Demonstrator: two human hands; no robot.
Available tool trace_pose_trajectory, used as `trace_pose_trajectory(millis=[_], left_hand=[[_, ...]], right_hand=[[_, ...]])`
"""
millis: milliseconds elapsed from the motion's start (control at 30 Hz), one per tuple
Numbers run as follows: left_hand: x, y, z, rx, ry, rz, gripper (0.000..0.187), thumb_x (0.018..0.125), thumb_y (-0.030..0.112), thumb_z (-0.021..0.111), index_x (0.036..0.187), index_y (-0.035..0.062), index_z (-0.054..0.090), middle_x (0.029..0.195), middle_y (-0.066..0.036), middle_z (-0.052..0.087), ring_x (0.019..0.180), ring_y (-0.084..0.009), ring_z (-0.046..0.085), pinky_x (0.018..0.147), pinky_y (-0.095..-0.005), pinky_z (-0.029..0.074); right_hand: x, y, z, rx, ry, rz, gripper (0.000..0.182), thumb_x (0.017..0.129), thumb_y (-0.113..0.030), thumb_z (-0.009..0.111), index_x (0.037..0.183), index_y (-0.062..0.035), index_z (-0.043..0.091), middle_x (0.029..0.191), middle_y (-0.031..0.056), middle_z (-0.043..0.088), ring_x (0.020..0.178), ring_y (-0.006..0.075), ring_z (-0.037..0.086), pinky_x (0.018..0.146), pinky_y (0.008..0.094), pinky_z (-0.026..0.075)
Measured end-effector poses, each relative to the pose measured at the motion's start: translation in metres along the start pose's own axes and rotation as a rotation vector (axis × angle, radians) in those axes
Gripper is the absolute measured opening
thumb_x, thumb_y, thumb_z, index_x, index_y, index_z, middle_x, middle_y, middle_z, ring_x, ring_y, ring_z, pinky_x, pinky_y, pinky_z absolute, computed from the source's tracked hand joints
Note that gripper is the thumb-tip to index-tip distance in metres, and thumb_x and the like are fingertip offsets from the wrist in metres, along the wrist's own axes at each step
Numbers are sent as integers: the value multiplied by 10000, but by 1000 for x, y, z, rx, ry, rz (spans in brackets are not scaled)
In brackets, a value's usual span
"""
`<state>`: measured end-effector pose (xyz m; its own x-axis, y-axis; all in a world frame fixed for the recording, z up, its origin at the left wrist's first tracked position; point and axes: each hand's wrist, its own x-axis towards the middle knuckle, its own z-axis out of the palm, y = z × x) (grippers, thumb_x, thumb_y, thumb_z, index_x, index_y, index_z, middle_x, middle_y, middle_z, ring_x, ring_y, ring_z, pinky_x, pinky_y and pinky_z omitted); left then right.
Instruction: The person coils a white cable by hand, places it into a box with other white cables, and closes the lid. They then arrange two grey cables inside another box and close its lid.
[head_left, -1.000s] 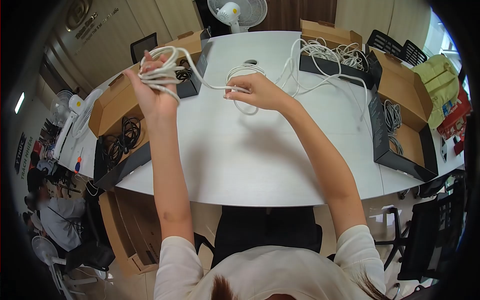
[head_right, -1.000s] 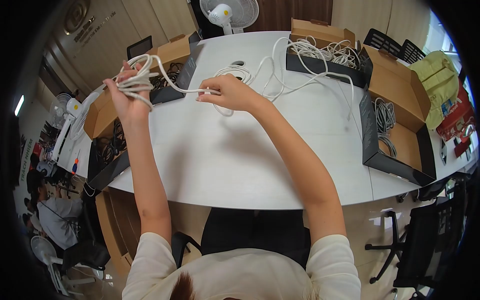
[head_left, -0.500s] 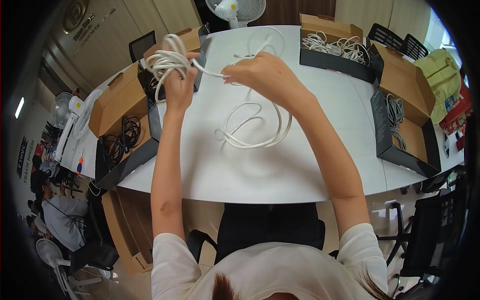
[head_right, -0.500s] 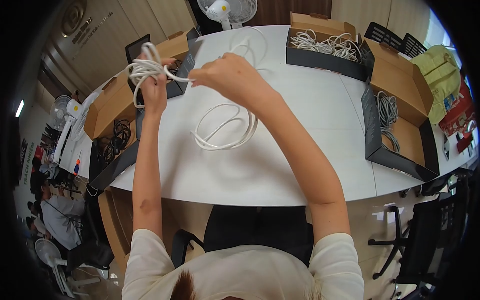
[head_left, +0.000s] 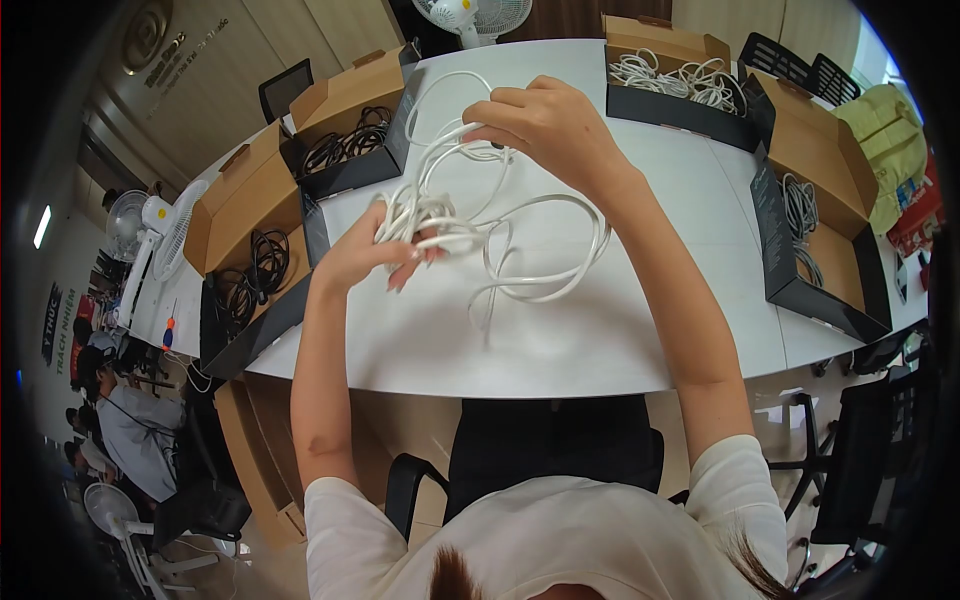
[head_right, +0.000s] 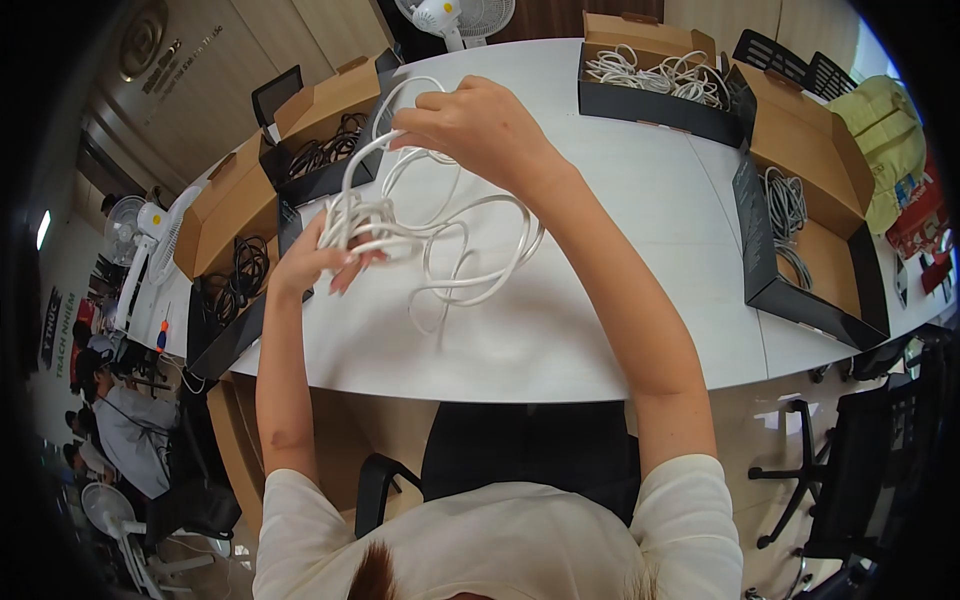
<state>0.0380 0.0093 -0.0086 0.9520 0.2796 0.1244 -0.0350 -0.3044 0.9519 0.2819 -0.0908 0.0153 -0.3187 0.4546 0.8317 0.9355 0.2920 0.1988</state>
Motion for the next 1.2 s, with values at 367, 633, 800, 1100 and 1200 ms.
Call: trace_pose_trajectory(millis=[367, 633, 800, 1100, 1200], left_hand=[[11, 61, 23, -1299, 199, 902, 415, 925, 183, 482, 1249, -74, 440, 612, 46, 478, 692, -58, 561, 998, -318, 429], [64, 13, 18, 0, 1028, 722, 240, 889, 232, 646, 976, 18, 580, 819, -26, 571, 719, -95, 530, 646, -193, 420], [58, -4, 6, 535, 673, 466, 367, 743, 260, 781, 892, -19, 594, 886, -87, 577, 797, -180, 526, 748, -296, 432], [46, -15, 1, 1491, 536, 319, 849, 710, 304, 770, 1366, -34, 349, 1234, -208, 513, 1112, -352, 505, 947, -390, 409], [48, -16, -15, 1605, 644, 394, 809, 709, 293, 764, 1344, -32, 382, 1229, -199, 521, 1106, -340, 511, 941, -392, 410]], right_hand=[[-14, -31, 40, 375, -357, 219, 195, 878, -274, 568, 891, -98, 650, 780, 91, 650, 716, 300, 597, 639, 395, 469], [-8, -42, 32, 326, -522, 164, 239, 847, -312, 610, 834, -79, 664, 685, 127, 622, 685, 309, 599, 650, 408, 471], [-15, -27, 27, 392, -581, 245, 210, 785, -278, 684, 830, -73, 679, 664, 113, 621, 656, 278, 610, 631, 400, 474], [-8, -11, 14, 770, -741, 611, 350, 777, -291, 706, 1036, -63, 654, 722, 68, 616, 660, 163, 650, 648, 332, 497], [-1, -20, 2, 1029, -582, 821, 530, 799, -328, 698, 1222, -51, 541, 875, 87, 637, 676, 167, 656, 675, 308, 507]])
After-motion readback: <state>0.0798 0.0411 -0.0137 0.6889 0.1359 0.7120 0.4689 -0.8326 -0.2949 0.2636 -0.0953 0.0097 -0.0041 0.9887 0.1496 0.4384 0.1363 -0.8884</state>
